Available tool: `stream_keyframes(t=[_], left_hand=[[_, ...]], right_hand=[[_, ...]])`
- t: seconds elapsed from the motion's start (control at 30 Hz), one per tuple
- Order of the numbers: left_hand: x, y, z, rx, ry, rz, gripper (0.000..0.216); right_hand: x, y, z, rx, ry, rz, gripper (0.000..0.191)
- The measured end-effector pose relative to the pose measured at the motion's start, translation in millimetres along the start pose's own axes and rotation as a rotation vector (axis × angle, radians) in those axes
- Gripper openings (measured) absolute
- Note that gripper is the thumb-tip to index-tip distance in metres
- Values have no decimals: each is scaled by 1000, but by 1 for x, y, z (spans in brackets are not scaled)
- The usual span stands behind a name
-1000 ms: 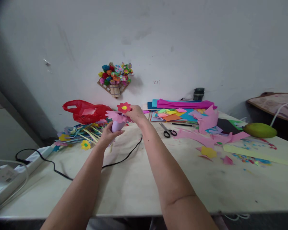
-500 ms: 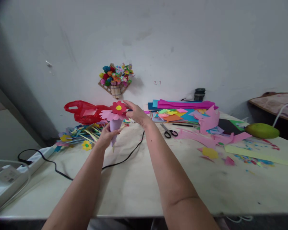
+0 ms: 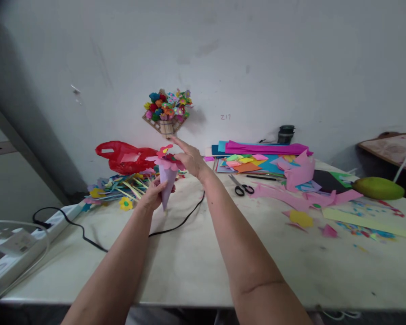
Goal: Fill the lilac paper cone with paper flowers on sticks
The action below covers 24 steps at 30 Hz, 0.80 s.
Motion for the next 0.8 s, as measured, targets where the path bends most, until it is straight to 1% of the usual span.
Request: stream_keyframes(t=[0.07,0.13,0.2,0.3,0.43,0.6,0.7,0.8], left_hand=[[0,0,-4,-27,-15,-5,51],[0,-1,-7,-66,-45,-14,52],[0,-3,-7,-92,-94,-29,54],[3,-5,-2,-90,-158,-51,62],[9,-7,6,-75,-210,-94,71],[15,-7,5,-108,-259,-118,74],[16,-6,4,-91,-245,-107,76],[16,-5,1,-85,-221,-92,75]], right_hand=[[-8,1,-5,-22,34,68,64],[-13,1,-5,-13,49,102,64],[-13,1,-4,-18,28,85,58],[-14,3,-1,-54,-48,58,46],[-20,4,4,-75,-70,105,39],[-28,0,5,-104,20,206,39],[-29,-2,6,-103,66,225,41],[-31,-3,7,-93,97,218,47]])
Point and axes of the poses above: each hand's wrist, its own y-axis towards the middle knuckle, its own z-axis out of the palm, x = y × z, the point moved 8 cm from there along y, towards the middle knuckle, and after that the axes turned 6 degrees about z, right-handed, at the moved point
